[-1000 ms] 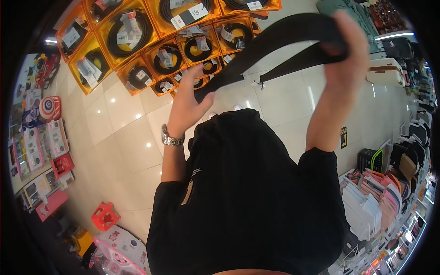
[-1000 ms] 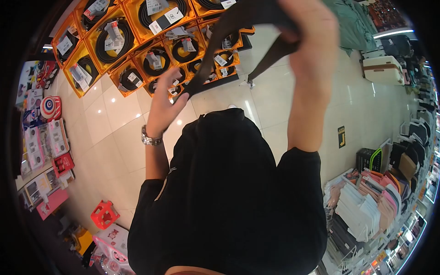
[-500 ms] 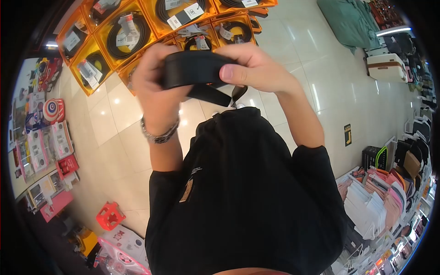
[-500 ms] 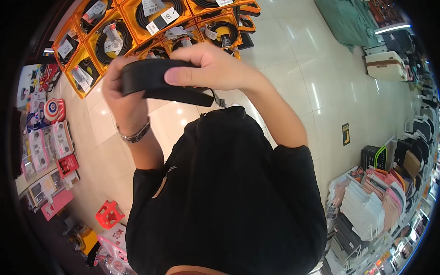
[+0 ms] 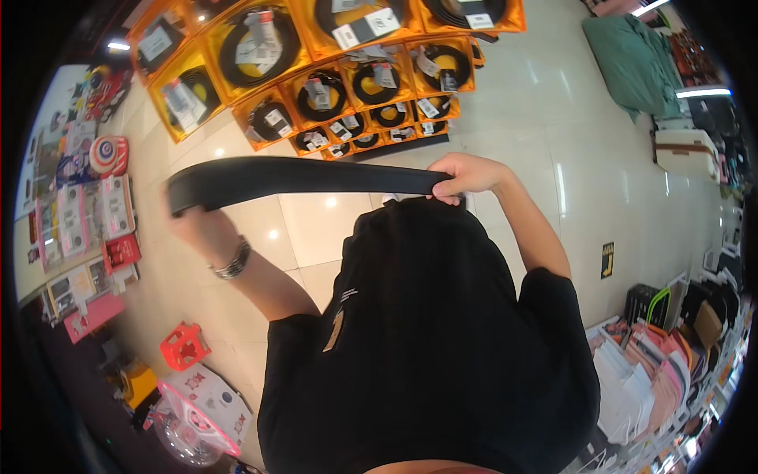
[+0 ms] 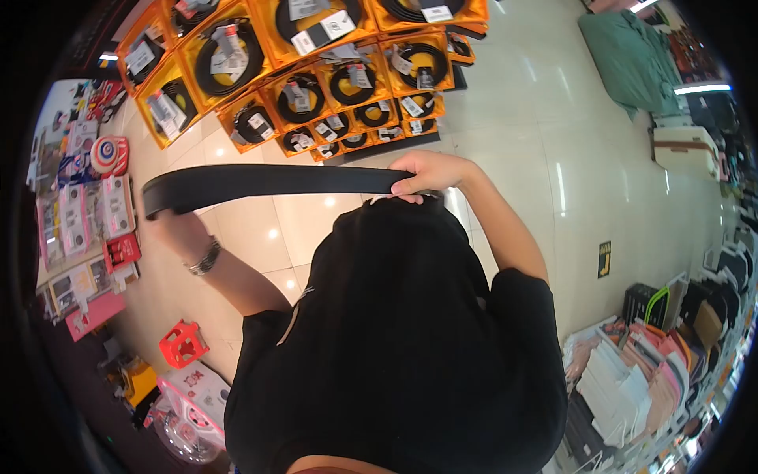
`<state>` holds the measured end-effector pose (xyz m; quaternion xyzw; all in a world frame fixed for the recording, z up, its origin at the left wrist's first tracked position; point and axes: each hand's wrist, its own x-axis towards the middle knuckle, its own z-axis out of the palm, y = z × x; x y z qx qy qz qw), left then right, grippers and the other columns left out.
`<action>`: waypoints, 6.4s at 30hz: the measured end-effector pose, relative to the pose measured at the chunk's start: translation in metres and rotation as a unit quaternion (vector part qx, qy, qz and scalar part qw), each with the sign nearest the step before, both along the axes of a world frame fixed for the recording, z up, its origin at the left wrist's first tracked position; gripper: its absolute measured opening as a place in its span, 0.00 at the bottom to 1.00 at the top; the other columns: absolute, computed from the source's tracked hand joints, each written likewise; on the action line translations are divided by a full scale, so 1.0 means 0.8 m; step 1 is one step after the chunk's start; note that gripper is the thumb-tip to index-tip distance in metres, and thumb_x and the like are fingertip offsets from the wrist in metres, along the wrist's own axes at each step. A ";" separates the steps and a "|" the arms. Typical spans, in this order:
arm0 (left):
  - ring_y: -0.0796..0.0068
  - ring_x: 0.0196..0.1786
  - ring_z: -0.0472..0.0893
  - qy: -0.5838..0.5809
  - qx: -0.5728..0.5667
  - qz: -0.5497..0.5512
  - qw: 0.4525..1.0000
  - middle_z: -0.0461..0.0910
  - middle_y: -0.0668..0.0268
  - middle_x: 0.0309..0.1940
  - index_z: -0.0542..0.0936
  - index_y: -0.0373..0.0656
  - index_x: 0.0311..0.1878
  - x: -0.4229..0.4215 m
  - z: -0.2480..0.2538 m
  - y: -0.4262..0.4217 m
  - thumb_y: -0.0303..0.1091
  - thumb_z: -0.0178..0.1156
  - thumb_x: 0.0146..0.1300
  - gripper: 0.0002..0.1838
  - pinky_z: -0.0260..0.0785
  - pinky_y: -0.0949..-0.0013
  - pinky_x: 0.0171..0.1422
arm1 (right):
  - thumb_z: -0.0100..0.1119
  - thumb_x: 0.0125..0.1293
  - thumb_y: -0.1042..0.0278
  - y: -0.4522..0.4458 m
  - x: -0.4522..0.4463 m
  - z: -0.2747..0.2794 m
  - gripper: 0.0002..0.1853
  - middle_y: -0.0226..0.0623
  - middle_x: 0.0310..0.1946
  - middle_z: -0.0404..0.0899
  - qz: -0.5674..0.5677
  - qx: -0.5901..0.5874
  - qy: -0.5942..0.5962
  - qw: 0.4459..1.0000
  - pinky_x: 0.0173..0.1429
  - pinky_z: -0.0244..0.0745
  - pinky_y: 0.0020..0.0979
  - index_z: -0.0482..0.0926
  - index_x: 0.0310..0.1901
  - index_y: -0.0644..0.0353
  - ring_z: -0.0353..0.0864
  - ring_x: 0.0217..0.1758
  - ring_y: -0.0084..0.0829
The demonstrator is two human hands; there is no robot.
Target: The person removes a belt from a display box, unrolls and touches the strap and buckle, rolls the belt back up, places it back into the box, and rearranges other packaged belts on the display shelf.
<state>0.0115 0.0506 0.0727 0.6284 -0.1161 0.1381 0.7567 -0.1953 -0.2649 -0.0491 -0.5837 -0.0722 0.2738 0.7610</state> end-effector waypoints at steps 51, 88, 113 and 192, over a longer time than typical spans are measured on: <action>0.72 0.33 0.82 -0.096 0.332 -0.389 0.854 0.82 0.63 0.31 0.79 0.41 0.42 -0.095 -0.020 -0.090 0.28 0.65 0.43 0.18 0.72 0.73 0.38 | 0.71 0.52 0.64 0.012 0.021 0.155 0.23 0.35 0.34 0.80 -0.157 -0.355 -0.184 0.903 0.46 0.70 0.27 0.72 0.47 0.58 0.80 0.37 0.29; 0.81 0.25 0.77 0.077 0.102 -0.607 0.785 0.79 0.67 0.25 0.76 0.29 0.52 -0.130 -0.050 -0.097 0.24 0.55 0.60 0.17 0.69 0.78 0.32 | 0.43 0.69 0.53 0.064 0.014 0.139 0.24 0.38 0.30 0.77 -0.309 0.404 0.045 0.860 0.31 0.67 0.20 0.71 0.55 0.67 0.74 0.28 0.23; 0.84 0.21 0.73 0.189 0.122 -0.522 0.823 0.75 0.71 0.22 0.69 0.39 0.63 -0.144 -0.064 -0.111 0.35 0.51 0.65 0.23 0.65 0.80 0.26 | 0.63 0.59 0.73 0.068 0.008 0.111 0.12 0.23 0.28 0.74 -0.556 -0.039 -0.111 0.823 0.36 0.65 0.19 0.76 0.44 0.61 0.70 0.31 0.12; 0.89 0.23 0.64 0.380 -0.062 -0.493 0.780 0.68 0.78 0.19 0.76 0.37 0.53 -0.141 -0.101 -0.174 0.47 0.50 0.71 0.22 0.54 0.81 0.28 | 0.62 0.58 0.69 0.061 0.009 0.120 0.22 0.32 0.30 0.74 -0.531 -0.142 -0.088 0.830 0.47 0.73 0.32 0.69 0.54 0.62 0.75 0.34 0.28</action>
